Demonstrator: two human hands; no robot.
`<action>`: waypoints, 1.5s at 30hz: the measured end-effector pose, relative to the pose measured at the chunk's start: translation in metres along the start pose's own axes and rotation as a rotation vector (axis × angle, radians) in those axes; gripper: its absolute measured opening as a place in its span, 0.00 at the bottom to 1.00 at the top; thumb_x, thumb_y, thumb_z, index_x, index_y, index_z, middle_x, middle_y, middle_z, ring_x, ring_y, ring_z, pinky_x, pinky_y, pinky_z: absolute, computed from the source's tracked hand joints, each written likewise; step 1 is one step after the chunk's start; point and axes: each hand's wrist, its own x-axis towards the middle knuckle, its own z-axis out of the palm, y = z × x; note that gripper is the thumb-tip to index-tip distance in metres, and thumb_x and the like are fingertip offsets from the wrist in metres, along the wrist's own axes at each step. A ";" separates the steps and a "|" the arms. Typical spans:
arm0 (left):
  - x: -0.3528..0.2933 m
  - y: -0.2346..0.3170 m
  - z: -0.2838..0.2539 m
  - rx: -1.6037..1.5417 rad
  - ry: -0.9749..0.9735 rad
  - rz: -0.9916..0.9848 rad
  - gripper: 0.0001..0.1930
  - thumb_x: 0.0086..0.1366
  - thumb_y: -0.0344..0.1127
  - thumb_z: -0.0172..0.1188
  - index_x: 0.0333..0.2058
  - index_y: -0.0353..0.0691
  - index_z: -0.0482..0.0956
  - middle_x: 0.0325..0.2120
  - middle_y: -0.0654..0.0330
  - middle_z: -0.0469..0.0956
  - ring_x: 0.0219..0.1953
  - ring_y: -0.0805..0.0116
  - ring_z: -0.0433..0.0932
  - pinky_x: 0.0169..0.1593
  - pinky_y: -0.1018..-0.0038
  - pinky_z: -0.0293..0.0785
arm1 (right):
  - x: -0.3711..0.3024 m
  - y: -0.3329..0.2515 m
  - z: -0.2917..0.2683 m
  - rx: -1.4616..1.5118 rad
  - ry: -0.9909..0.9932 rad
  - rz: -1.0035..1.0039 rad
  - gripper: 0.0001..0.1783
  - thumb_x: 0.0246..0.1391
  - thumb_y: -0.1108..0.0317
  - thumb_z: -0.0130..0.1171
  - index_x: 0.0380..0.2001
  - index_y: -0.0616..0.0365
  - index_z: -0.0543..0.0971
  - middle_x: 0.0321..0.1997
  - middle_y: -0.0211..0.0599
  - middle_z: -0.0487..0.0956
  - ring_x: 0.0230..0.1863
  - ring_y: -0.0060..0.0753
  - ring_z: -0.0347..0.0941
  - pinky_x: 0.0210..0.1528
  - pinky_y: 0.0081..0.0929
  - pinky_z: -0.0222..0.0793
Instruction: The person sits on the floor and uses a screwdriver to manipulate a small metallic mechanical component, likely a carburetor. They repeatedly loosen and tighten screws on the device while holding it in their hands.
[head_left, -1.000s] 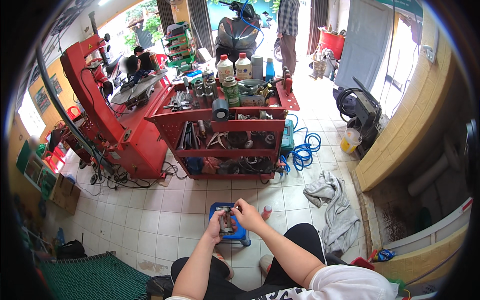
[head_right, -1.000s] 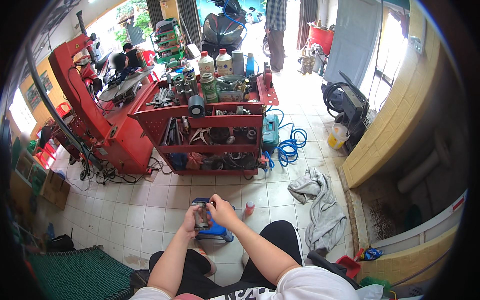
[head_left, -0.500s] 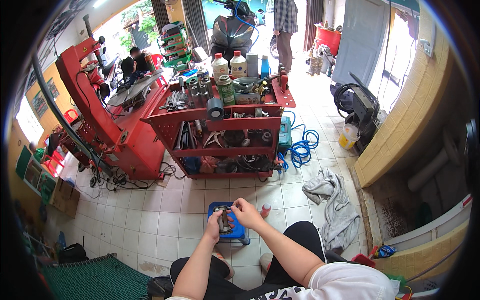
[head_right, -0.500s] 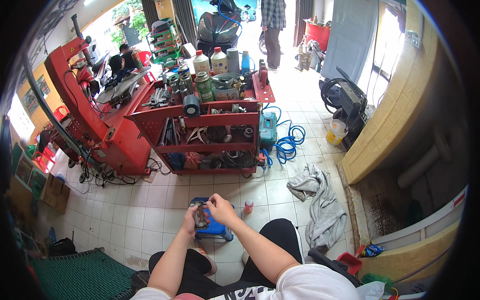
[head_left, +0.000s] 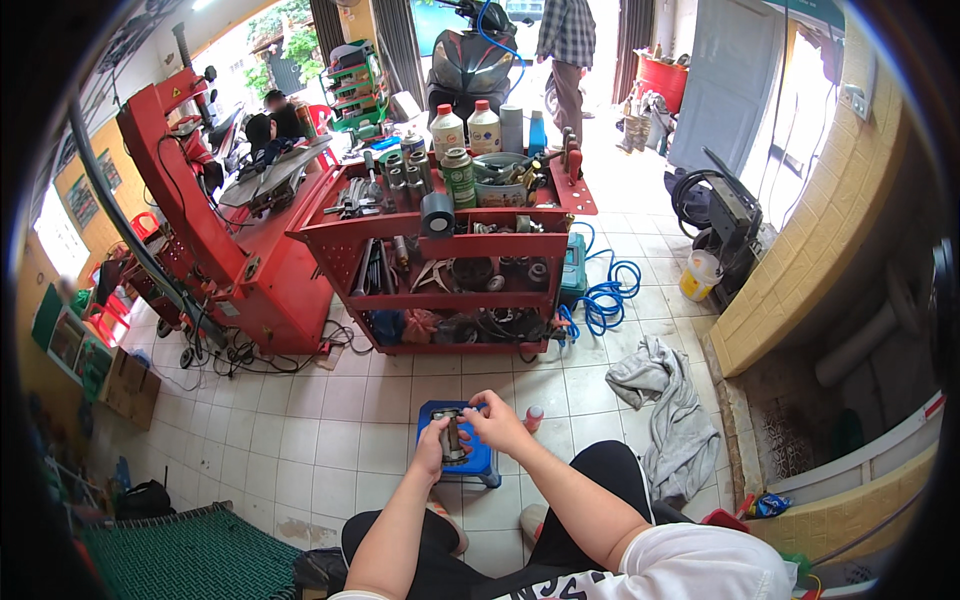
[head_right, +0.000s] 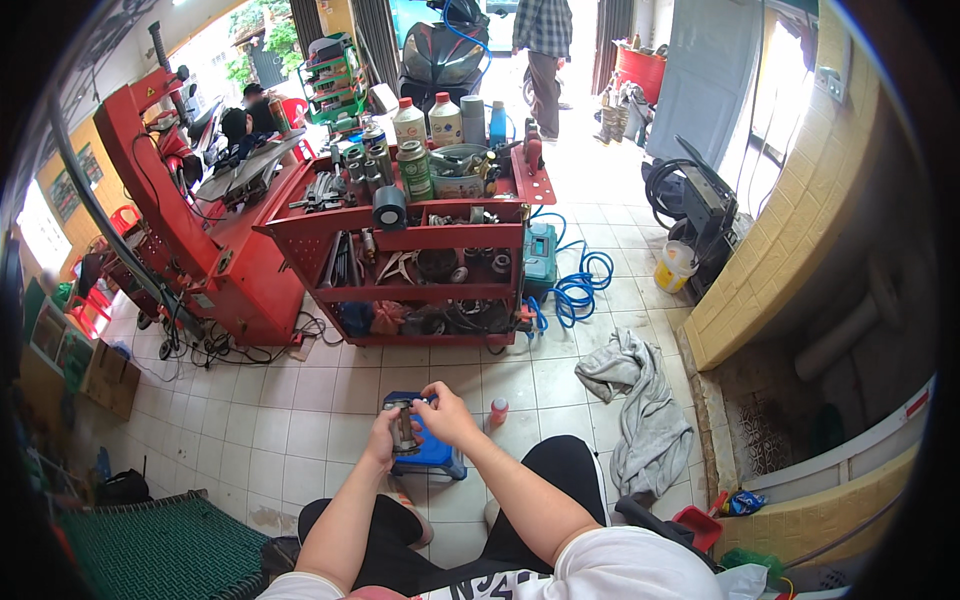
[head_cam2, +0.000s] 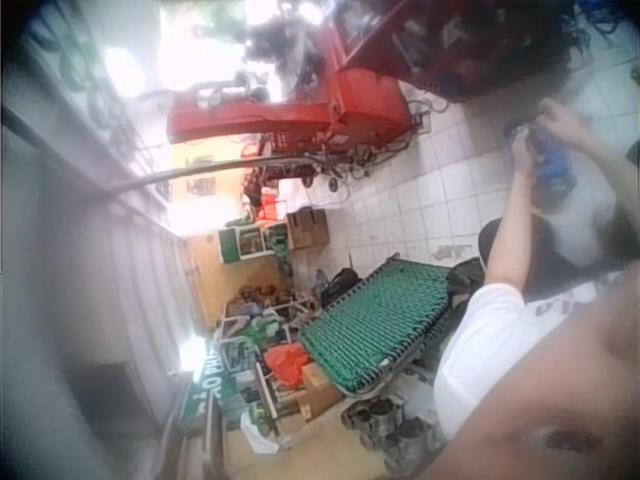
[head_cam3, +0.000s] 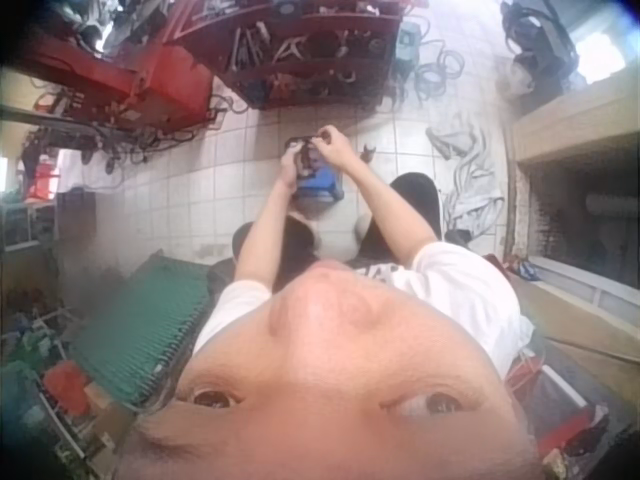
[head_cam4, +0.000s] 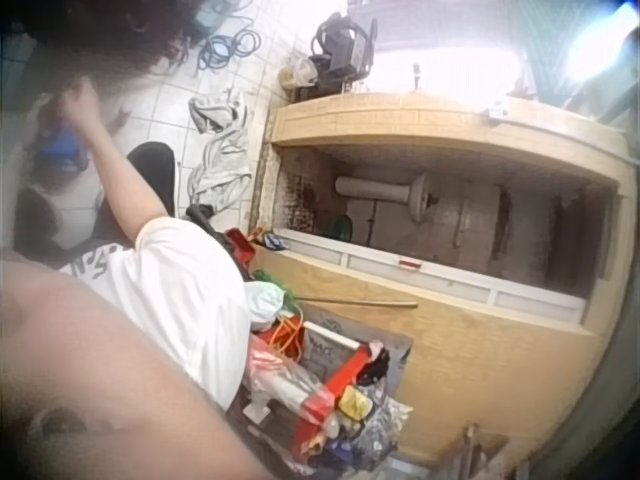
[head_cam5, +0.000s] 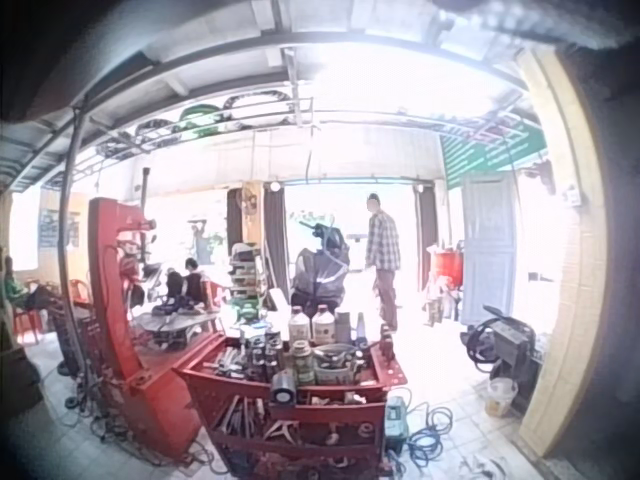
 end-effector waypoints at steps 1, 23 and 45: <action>-0.001 0.000 -0.002 0.008 0.000 0.004 0.25 0.69 0.52 0.47 0.49 0.36 0.78 0.30 0.55 0.81 0.29 0.60 0.84 0.35 0.67 0.80 | -0.001 -0.009 -0.001 -0.018 -0.062 0.111 0.17 0.65 0.56 0.58 0.39 0.62 0.75 0.21 0.31 0.76 0.19 0.20 0.71 0.21 0.24 0.66; -0.003 0.003 0.007 0.077 -0.014 0.005 0.26 0.67 0.53 0.51 0.49 0.36 0.79 0.29 0.56 0.81 0.27 0.63 0.83 0.32 0.69 0.81 | -0.001 -0.007 0.000 0.061 -0.030 0.093 0.17 0.68 0.57 0.53 0.36 0.62 0.77 0.23 0.36 0.79 0.18 0.26 0.74 0.21 0.27 0.69; -0.003 -0.001 0.000 -0.001 0.009 -0.027 0.25 0.68 0.54 0.48 0.49 0.38 0.78 0.30 0.55 0.81 0.29 0.60 0.83 0.33 0.66 0.79 | -0.014 -0.037 0.002 -0.109 -0.048 0.004 0.11 0.66 0.64 0.56 0.36 0.62 0.73 0.32 0.47 0.84 0.37 0.40 0.83 0.38 0.34 0.74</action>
